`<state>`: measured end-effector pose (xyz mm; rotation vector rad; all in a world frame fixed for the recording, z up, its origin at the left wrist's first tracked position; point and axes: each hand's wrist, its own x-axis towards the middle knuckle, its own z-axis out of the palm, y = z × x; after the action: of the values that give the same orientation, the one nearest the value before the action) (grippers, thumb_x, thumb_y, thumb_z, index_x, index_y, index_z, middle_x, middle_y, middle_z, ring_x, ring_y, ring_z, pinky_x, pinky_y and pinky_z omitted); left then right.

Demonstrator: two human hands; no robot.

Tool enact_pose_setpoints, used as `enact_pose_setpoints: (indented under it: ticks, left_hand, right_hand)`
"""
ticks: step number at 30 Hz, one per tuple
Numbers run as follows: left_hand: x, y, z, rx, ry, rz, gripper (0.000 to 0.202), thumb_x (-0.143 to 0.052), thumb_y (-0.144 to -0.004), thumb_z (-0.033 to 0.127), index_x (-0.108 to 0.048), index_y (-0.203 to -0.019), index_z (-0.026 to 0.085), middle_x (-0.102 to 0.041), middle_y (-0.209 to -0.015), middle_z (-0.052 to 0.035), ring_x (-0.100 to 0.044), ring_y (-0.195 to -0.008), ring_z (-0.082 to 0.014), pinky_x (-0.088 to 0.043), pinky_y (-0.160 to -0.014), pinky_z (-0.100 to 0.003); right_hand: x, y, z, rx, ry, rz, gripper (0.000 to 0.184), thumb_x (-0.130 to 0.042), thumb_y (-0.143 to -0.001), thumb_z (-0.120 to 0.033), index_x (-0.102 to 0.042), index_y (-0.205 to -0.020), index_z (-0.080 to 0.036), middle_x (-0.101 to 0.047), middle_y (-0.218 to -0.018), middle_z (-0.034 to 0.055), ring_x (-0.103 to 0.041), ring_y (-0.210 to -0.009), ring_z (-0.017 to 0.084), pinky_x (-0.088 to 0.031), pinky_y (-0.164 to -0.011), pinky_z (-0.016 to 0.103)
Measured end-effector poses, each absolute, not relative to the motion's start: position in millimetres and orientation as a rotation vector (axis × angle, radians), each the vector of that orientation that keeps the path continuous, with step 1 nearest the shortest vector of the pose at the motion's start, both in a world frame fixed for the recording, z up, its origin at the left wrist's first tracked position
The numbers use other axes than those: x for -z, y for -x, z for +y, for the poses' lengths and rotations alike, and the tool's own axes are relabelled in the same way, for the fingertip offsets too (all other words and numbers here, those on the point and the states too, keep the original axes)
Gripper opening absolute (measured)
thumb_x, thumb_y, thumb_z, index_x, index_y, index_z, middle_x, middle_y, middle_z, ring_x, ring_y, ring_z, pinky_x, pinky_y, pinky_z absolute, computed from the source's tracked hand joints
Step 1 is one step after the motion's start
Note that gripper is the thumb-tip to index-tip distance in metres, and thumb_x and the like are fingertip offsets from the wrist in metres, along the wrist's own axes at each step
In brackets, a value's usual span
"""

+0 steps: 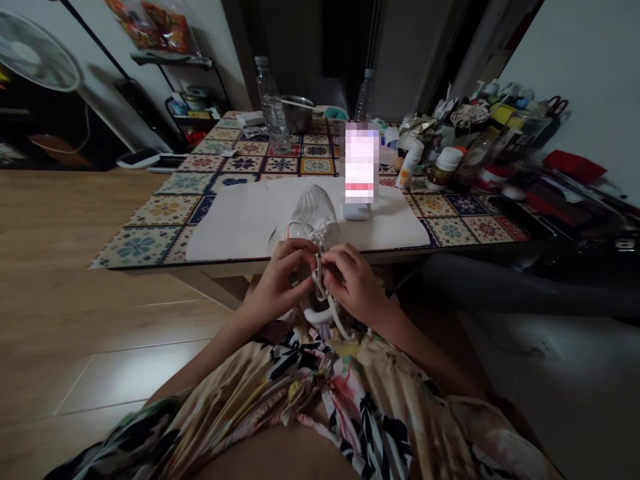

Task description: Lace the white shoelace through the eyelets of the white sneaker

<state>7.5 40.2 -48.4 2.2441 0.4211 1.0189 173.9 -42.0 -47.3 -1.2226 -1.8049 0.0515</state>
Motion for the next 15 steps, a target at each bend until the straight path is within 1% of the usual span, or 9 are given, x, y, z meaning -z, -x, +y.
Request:
enact_pose_setpoints:
  ticks: [2, 6, 8, 10, 12, 13, 15]
  left_hand:
    - [48.9, -7.9, 41.5, -1.001, -2.209, 0.404, 0.002, -0.057, -0.084, 0.018, -0.059, -0.084, 0.018, -0.06, -0.115, -0.0103, -0.053, -0.112, -0.0257, -0.039, -0.101, -0.045]
    - [50.9, -7.0, 43.5, -0.961, -2.056, 0.296, 0.009, -0.06, -0.087, 0.025, -0.062, -0.081, 0.018, -0.06, -0.119, -0.0105, -0.054, -0.114, -0.0254, -0.04, -0.104, -0.044]
    - [52.6, -5.6, 43.8, -0.971, -1.953, 0.266, 0.013, -0.063, -0.088, 0.031, -0.067, -0.083, 0.019, -0.06, -0.121, -0.0108, -0.054, -0.117, -0.0258, -0.04, -0.106, -0.044]
    - [54.6, -3.4, 44.0, -0.978, -1.841, 0.253, 0.019, -0.065, -0.089, 0.037, -0.07, -0.082, 0.019, -0.059, -0.125, -0.0109, -0.053, -0.12, -0.0264, -0.039, -0.107, -0.045]
    - [56.3, -0.1, 44.6, -0.973, -1.705, 0.227, 0.026, -0.065, -0.089, 0.041, -0.07, -0.076, 0.019, -0.057, -0.13, -0.0101, -0.054, -0.119, -0.026, -0.042, -0.103, -0.043]
    - [56.6, 2.1, 45.1, -0.968, -1.633, 0.203, 0.029, -0.065, -0.089, 0.043, -0.069, -0.072, 0.019, -0.057, -0.131, -0.0092, -0.056, -0.117, -0.0253, -0.044, -0.1, -0.042]
    - [55.3, 7.7, 46.9, -1.005, -1.497, 0.154, 0.032, -0.067, -0.087, 0.045, -0.068, -0.068, 0.02, -0.058, -0.129, -0.0074, -0.057, -0.113, -0.0235, -0.047, -0.095, -0.039]
  right_hand:
    - [49.4, -173.4, -41.8, -0.06, 1.205, -1.786, 0.01, -0.049, -0.092, -0.013, -0.052, -0.095, -0.023, -0.055, -0.093, 0.0045, -0.055, -0.091, 0.02, -0.047, -0.081, 0.033]
    - [54.3, -172.8, -39.8, -0.138, 1.168, -1.656, 0.009, -0.043, -0.096, -0.018, -0.05, -0.094, -0.024, -0.054, -0.09, 0.0029, -0.055, -0.086, 0.019, -0.046, -0.079, 0.033]
    - [54.5, -173.0, -39.2, -0.174, 1.157, -1.67, 0.008, -0.045, -0.097, -0.021, -0.052, -0.096, -0.024, -0.055, -0.093, 0.0039, -0.055, -0.089, 0.019, -0.047, -0.081, 0.034]
    - [52.1, -173.9, -40.1, -0.191, 1.154, -1.722, 0.007, -0.049, -0.097, -0.023, -0.056, -0.098, -0.024, -0.056, -0.099, 0.0056, -0.055, -0.096, 0.021, -0.046, -0.086, 0.035]
    - [47.8, -175.9, -42.6, -0.233, 1.149, -1.726, 0.007, -0.053, -0.096, -0.027, -0.06, -0.095, -0.024, -0.056, -0.102, 0.0064, -0.055, -0.1, 0.021, -0.045, -0.09, 0.037]
    - [45.1, -177.4, -44.4, -0.286, 1.14, -1.701, 0.01, -0.053, -0.097, -0.029, -0.061, -0.092, -0.024, -0.056, -0.102, 0.0063, -0.055, -0.1, 0.021, -0.045, -0.09, 0.037]
    - [39.3, -180.9, -48.2, -0.448, 1.082, -1.597, 0.02, -0.054, -0.097, -0.036, -0.061, -0.084, -0.023, -0.057, -0.099, 0.005, -0.056, -0.094, 0.02, -0.046, -0.086, 0.035]
